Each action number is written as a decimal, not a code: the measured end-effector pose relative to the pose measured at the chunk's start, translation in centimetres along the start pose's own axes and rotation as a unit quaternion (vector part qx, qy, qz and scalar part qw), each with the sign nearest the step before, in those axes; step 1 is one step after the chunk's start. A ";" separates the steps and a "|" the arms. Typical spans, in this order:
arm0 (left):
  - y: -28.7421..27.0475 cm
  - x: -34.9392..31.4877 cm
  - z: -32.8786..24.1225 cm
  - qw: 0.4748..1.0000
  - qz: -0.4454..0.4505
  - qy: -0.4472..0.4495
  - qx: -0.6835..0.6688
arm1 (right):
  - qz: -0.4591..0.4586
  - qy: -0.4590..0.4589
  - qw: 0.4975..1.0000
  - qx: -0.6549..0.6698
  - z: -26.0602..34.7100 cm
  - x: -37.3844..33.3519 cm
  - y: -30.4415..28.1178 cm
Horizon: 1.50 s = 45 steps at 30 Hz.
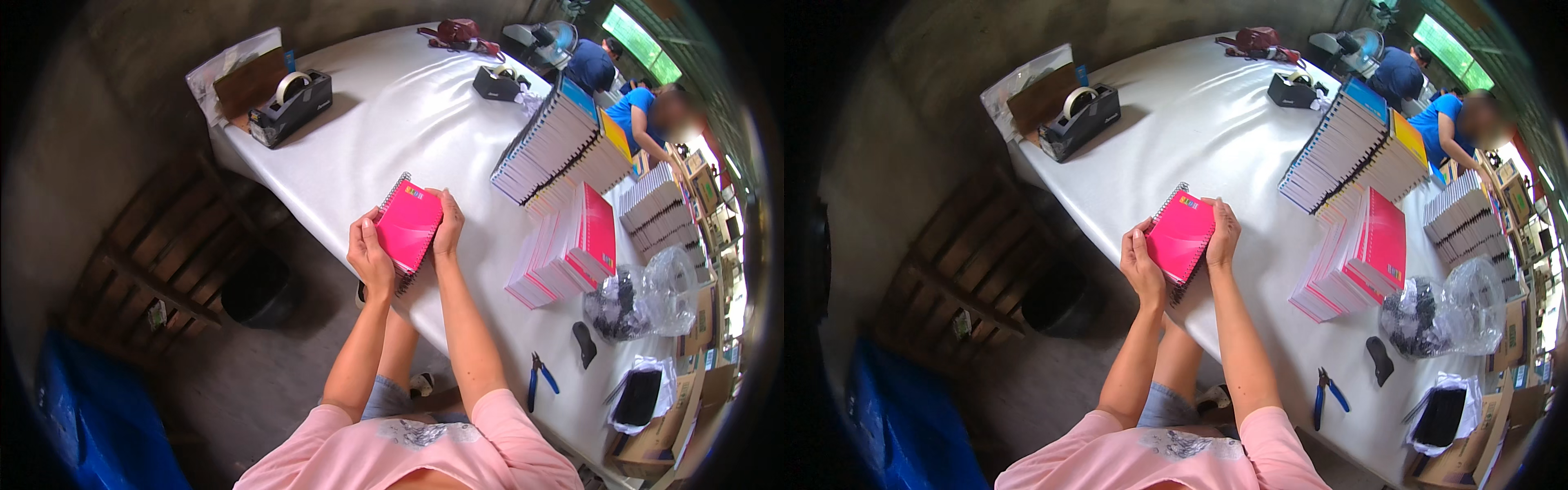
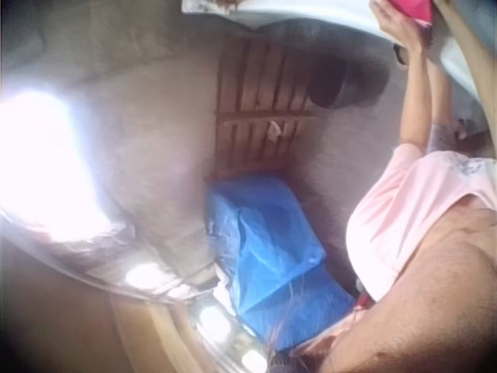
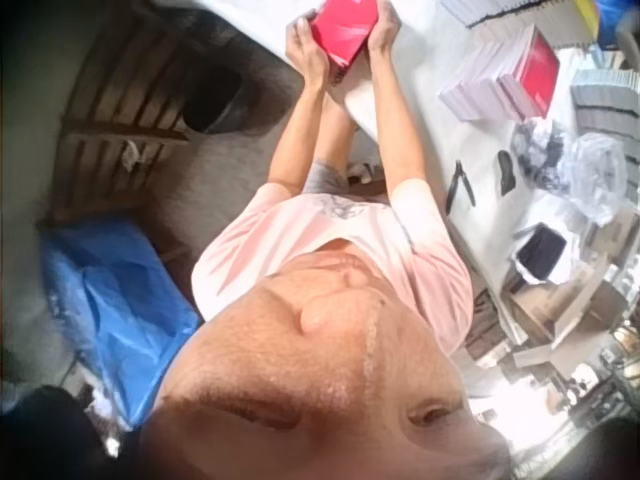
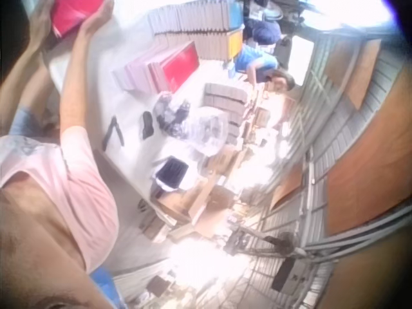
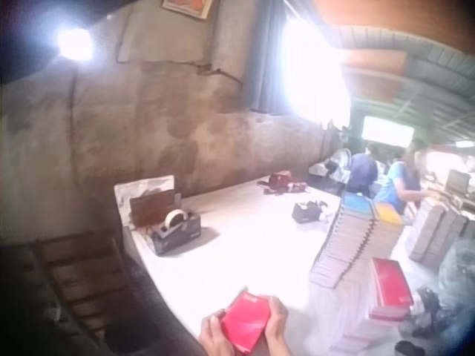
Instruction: The person processes small notebooks by trimming or adjusting the spiral wire with pliers and stacking them on a table.
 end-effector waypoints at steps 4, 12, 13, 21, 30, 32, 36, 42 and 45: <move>-0.1 -0.1 0.2 0.999 0.000 -0.017 -0.031 | 0.007 -0.003 1.000 0.013 -0.9 -0.2 -0.1; 0.1 0.1 -0.3 0.997 0.005 0.075 -0.017 | -0.039 -0.261 0.919 -0.292 8.9 -1.9 -0.3; -1.3 0.4 -0.5 0.992 -0.024 0.115 -0.040 | -0.019 -0.321 0.898 -0.301 13.2 -3.5 0.9; -4.4 -1.6 -2.1 0.978 -0.123 0.137 -0.096 | -0.217 -0.312 0.712 -0.590 33.5 -2.6 -16.8; 1.1 -10.9 -17.4 0.925 0.067 0.360 -0.107 | -0.174 -0.115 0.849 -0.486 29.3 0.5 -23.3; 5.8 -12.9 -16.5 0.932 0.238 0.258 -0.092 | -0.179 -0.161 0.898 -0.368 31.2 -1.9 -22.5; 13.3 -18.9 -13.0 0.868 0.472 -0.110 -0.111 | -0.123 -0.216 0.960 -0.127 30.2 -8.6 -18.7; 13.3 -20.6 -10.0 0.837 0.540 0.060 0.061 | -0.024 -0.118 0.946 -0.300 25.8 -15.8 -23.9; 14.6 -24.5 -10.7 0.697 0.567 0.291 0.328 | -0.218 -0.092 0.777 -0.583 28.5 -17.5 -42.2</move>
Point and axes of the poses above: each hand's wrist, its own x-axis towards the middle knuckle, its own y-axis out of the palm, z = x × y, the point moved 10 cm from there along x, towards the middle knuckle, and after that the axes turned 8 degrees about -y, right-handed, at the moved point
